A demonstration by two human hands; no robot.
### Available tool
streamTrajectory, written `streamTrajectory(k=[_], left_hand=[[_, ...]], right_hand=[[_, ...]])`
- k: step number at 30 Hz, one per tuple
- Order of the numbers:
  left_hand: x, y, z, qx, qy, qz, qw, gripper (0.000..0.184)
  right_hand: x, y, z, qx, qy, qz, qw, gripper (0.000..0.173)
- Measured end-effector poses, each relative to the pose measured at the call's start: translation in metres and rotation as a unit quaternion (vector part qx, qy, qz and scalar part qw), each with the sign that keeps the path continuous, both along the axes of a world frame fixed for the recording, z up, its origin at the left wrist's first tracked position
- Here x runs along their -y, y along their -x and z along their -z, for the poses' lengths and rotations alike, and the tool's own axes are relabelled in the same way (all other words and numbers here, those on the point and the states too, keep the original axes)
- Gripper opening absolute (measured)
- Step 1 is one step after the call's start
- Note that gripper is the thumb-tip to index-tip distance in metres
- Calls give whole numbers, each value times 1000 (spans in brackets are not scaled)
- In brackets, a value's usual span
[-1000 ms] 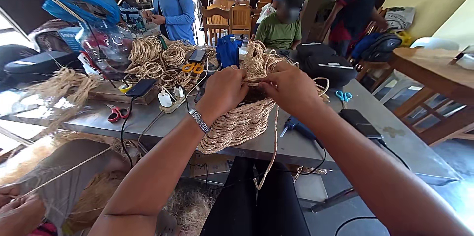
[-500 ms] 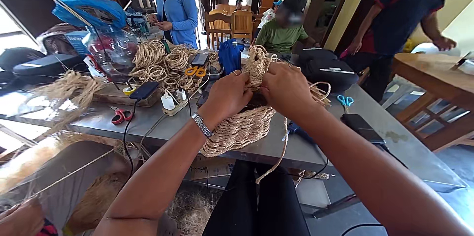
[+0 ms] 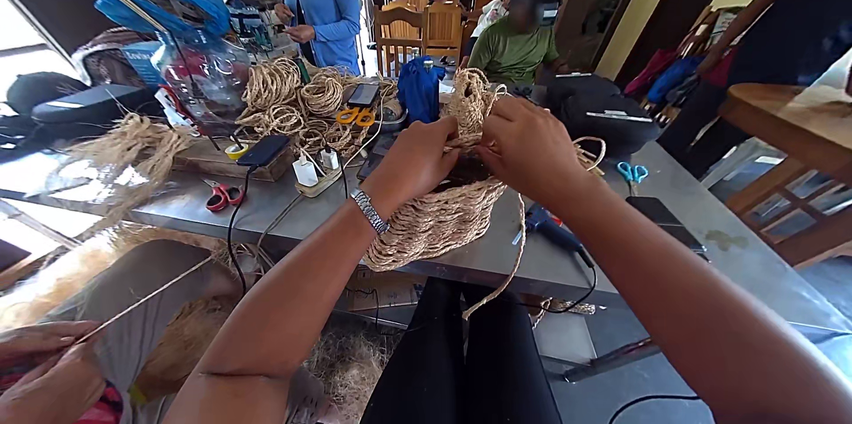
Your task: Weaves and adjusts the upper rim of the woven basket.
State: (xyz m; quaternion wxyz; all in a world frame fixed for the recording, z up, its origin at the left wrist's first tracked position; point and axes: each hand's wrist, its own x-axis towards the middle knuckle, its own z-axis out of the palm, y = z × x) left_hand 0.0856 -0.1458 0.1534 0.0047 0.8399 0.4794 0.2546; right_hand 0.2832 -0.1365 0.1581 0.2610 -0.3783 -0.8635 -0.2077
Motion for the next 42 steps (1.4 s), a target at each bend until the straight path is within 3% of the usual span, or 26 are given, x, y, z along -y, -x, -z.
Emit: streamTrajectory(k=[12,20,34,37,40,42], left_hand=[[1,-1,-4,-4,37,-17,999,25],[3,-2,-5,-12,42,-15,999,25],[-6,2,0,2,17,2,1000,22],[-6,2,1,-3,18,-3,1000,22],[-3,1,-1,-10,21,-5,1000,21],[-3,1,0,-7,19,-3,1000,20]], right_hand=[[-1,-10,9,-53,-37,-108,992,12],[0,-12,11,-48,-84,-111,989,12],[-6,6,-11,35,58,17,998,14],[-8,9,-11,9,64,23,998,17],[-6,8,-10,-26,116,26,993,36],[-11,6,-6,-24,126,14,992,30]])
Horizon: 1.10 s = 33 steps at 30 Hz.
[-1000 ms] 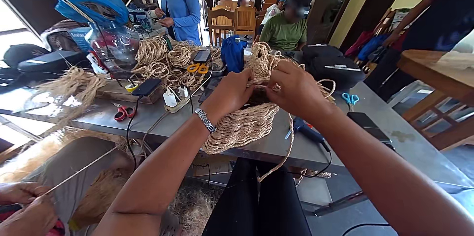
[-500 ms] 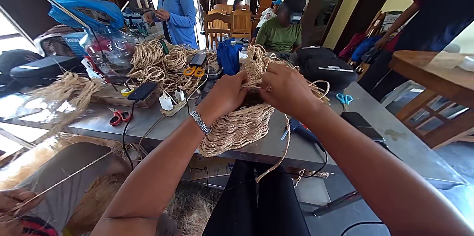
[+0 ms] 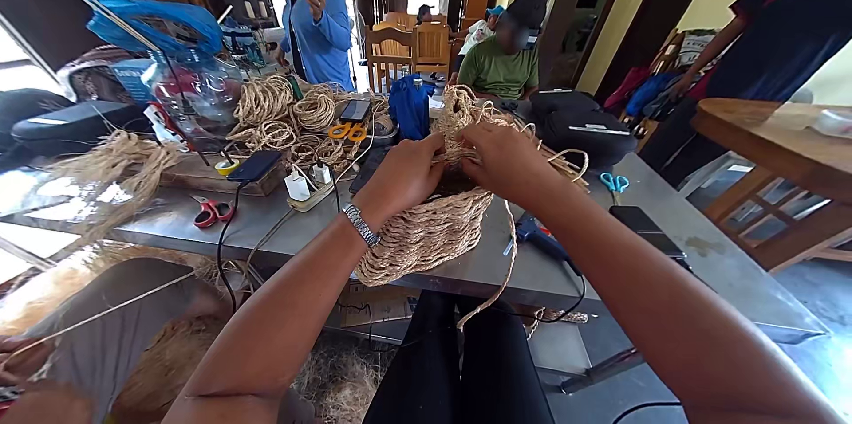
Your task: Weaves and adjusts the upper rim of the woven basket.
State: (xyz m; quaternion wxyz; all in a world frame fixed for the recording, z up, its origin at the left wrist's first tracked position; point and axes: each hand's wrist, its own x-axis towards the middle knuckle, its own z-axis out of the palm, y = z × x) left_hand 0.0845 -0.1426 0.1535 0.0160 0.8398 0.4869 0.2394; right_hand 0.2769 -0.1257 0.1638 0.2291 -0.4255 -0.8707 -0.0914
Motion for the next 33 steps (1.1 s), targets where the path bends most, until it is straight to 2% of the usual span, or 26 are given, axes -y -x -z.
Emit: streamTrajectory(k=[3,9,22,29,33], left_hand=[[0,0,0,5,6,1,1000,22],[4,3,3,36,23,4,999,27],[8,0,-1,4,16,9,1000,21],[-2,-3,-9,-48,7,32,998,29],[-16,-7,-22,-101,18,83,991,35]], right_hand=[[-1,-2,1,8,-1,-9,1000,18],[1,-3,1,1,-10,-20,1000,12],[11,-1,2,1,0,1,1000,14],[11,-2,4,-4,-4,4,1000,12],[13,-2,6,-19,-3,1,1000,14]])
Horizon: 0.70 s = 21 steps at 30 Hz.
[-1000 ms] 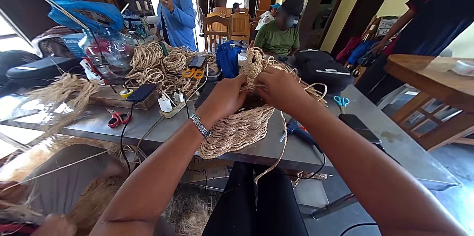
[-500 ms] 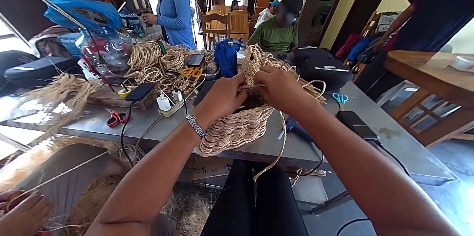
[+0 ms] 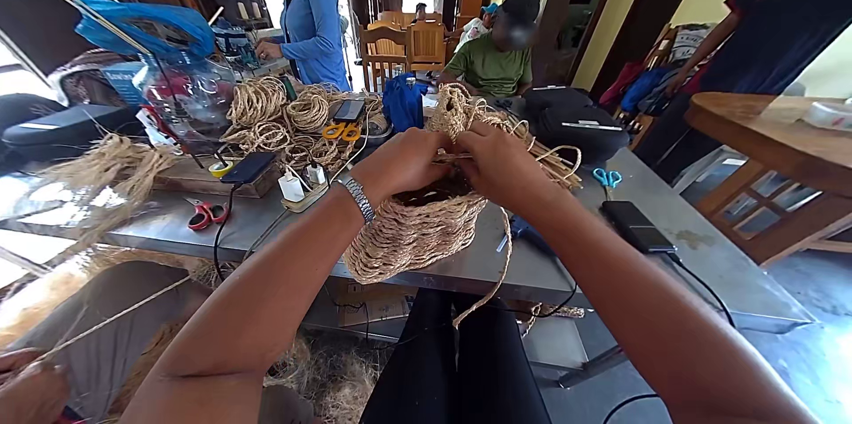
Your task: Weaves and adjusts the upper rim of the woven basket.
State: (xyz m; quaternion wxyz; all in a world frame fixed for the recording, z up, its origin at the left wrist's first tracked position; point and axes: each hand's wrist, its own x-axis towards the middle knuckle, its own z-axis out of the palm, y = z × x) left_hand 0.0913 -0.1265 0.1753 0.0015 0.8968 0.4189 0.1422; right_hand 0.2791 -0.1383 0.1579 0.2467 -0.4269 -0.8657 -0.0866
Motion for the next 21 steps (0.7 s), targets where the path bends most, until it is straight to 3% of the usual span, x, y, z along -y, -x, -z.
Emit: streamTrajectory(k=[2,6,9,13,21], left_hand=[[-9,0,1,-11,-5,36,999,32],[-7,2,9,27,6,48,998,33],[-2,5,14,40,-8,35,999,32],[10,-2,14,37,-2,4,999,31],[18,-8,22,24,-48,5,999,30]], right_hand=[[-2,-4,5,-36,-11,-17,999,17],[-3,-19,10,-146,32,-77,986,46],[1,-32,11,-223,93,-82,967,28],[-4,-44,7,-276,148,-87,946,22],[2,-42,0,-210,89,-89,970,17]])
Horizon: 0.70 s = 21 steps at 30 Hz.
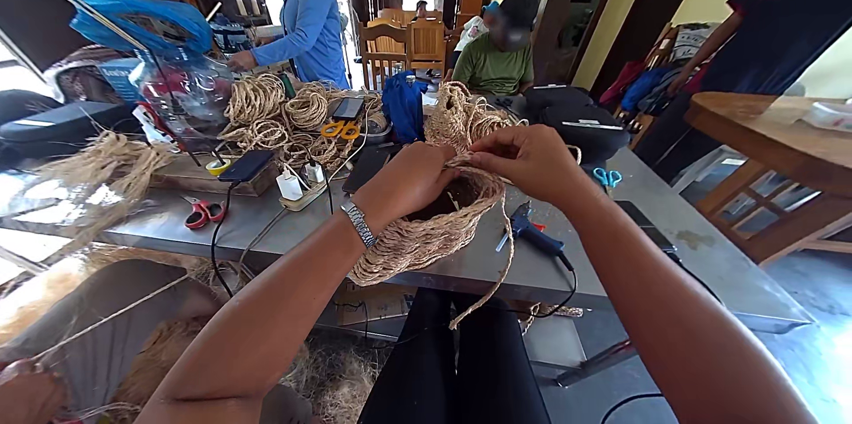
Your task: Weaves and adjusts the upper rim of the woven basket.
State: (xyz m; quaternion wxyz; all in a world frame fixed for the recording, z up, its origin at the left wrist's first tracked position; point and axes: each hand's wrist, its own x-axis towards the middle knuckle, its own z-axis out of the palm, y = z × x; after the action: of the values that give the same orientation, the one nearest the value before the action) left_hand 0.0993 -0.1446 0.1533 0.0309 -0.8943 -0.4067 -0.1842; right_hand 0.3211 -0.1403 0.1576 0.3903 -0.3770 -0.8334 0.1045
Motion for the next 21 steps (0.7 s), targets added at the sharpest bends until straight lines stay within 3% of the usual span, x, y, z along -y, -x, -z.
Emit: streamTrajectory(k=[7,15,21], left_hand=[[8,-2,-2,-10,3,-12,1000,31],[22,3,8,39,-28,12,999,39],[29,8,13,84,-3,43,996,42]], right_hand=[[10,10,8,65,-124,36,990,18],[30,-9,10,-49,17,-25,998,21],[42,-11,10,-68,28,-45,996,13]])
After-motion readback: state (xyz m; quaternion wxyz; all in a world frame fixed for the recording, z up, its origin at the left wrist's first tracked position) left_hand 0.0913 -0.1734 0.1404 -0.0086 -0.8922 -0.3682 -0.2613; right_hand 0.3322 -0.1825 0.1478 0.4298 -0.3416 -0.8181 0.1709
